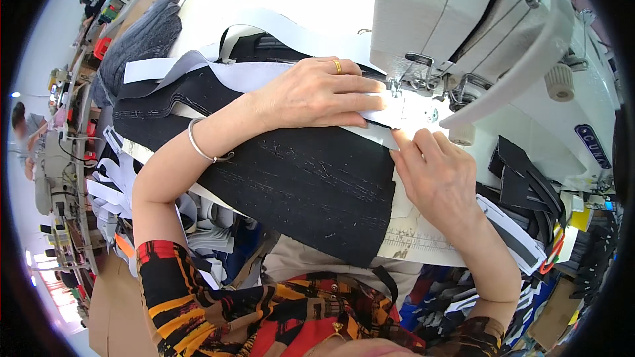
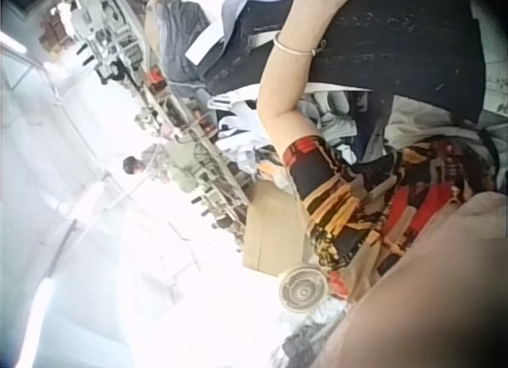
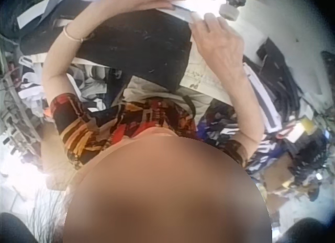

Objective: Sewing small white pieces onto black leather or synthetic strips using an industrial sewing machine.

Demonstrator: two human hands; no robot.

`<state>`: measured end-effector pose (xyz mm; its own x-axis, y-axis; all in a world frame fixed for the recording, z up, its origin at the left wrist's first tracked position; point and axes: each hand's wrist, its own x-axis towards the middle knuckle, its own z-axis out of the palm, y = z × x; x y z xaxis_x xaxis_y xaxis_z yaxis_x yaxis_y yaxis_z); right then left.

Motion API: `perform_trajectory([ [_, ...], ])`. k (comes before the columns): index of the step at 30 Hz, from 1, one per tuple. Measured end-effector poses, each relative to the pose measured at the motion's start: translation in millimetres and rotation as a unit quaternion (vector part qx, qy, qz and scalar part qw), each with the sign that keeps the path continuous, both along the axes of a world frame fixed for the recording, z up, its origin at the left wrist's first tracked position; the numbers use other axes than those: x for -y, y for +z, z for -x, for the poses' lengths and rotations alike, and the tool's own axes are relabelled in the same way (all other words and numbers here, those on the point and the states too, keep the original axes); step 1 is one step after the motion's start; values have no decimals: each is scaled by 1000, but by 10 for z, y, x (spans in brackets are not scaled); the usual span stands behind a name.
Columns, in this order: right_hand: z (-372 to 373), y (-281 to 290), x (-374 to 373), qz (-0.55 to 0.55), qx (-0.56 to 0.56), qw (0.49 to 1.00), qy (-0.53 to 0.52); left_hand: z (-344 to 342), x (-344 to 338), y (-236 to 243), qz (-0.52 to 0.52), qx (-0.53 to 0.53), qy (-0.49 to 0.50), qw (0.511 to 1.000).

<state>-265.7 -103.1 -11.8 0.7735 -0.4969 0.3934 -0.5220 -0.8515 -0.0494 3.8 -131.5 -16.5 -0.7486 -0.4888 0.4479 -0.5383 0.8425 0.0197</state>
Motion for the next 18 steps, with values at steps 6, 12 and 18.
perform_trajectory([
  [6, 11, 8, 13, -2, 16, 1000, -11, 11, 59, -15, 11, -15, -13, 1000],
  [12, -27, 8, 20, 11, -1, 1000, -29, -24, 60, -14, 8, -21, -4, 1000],
  [18, -51, 11, -5, 10, -13, 999, -36, -49, 91, -53, -31, -59, -40, 997],
])
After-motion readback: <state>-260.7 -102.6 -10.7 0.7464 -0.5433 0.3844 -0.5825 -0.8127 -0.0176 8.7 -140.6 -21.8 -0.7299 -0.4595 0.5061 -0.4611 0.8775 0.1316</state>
